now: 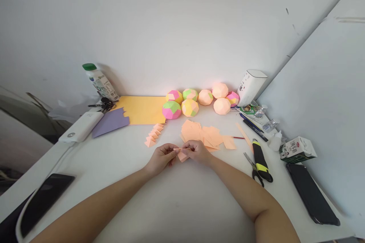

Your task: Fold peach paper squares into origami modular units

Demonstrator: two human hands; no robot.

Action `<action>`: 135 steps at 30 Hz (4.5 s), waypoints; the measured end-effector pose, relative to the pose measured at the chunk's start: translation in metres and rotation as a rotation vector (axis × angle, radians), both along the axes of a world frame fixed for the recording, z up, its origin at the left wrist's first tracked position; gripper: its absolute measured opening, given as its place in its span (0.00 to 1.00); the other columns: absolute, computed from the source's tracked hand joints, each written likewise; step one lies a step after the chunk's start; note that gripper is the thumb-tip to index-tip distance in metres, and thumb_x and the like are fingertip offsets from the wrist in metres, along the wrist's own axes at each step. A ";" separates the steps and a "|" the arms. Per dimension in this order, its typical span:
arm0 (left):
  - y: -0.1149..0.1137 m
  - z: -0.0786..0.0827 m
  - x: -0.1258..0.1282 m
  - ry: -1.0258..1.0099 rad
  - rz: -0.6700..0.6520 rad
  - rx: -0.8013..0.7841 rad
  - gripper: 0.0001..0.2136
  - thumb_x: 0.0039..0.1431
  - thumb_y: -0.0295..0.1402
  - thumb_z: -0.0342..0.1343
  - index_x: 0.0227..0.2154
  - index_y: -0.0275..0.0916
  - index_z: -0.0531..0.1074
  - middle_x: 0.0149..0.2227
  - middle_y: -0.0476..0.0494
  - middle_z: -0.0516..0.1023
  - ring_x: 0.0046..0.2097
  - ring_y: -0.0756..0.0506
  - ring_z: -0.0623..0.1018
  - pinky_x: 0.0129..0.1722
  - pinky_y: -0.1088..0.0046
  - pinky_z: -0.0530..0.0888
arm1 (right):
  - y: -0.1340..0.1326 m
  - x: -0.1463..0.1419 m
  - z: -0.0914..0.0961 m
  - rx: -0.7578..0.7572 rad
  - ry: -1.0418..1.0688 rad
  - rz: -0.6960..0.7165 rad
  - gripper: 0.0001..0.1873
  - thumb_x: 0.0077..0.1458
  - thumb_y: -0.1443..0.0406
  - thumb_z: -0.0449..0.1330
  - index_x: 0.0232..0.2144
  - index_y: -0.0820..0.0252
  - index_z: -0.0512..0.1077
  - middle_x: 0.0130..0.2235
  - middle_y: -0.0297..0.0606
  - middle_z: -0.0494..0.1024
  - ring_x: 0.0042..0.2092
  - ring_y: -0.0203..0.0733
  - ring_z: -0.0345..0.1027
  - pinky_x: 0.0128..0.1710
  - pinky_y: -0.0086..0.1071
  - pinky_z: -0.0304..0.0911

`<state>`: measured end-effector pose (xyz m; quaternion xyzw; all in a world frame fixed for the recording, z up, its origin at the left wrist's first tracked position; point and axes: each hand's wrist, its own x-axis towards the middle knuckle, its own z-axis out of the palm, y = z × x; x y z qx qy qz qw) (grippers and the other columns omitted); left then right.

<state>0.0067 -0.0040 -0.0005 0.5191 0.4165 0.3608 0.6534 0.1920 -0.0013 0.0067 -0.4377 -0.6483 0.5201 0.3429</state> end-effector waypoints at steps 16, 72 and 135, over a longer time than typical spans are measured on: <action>-0.001 0.003 -0.001 0.003 0.001 -0.008 0.13 0.52 0.42 0.56 0.25 0.37 0.65 0.14 0.54 0.68 0.16 0.54 0.65 0.16 0.80 0.62 | 0.000 0.000 0.000 -0.111 0.062 0.002 0.12 0.49 0.57 0.60 0.29 0.62 0.71 0.23 0.31 0.67 0.25 0.33 0.62 0.26 0.28 0.63; -0.005 0.006 0.002 0.087 -0.053 0.054 0.08 0.52 0.37 0.53 0.25 0.38 0.64 0.16 0.54 0.67 0.16 0.54 0.65 0.16 0.80 0.60 | -0.005 -0.009 0.012 0.039 -0.077 -0.009 0.03 0.46 0.68 0.55 0.25 0.62 0.69 0.24 0.32 0.67 0.26 0.32 0.58 0.25 0.26 0.54; 0.000 0.002 0.002 -0.209 0.184 -0.046 0.20 0.47 0.37 0.60 0.42 0.40 0.62 0.29 0.51 0.69 0.27 0.53 0.70 0.25 0.79 0.66 | 0.005 0.000 -0.004 -0.112 0.196 -0.063 0.12 0.47 0.59 0.62 0.34 0.61 0.73 0.27 0.35 0.74 0.28 0.36 0.69 0.27 0.29 0.62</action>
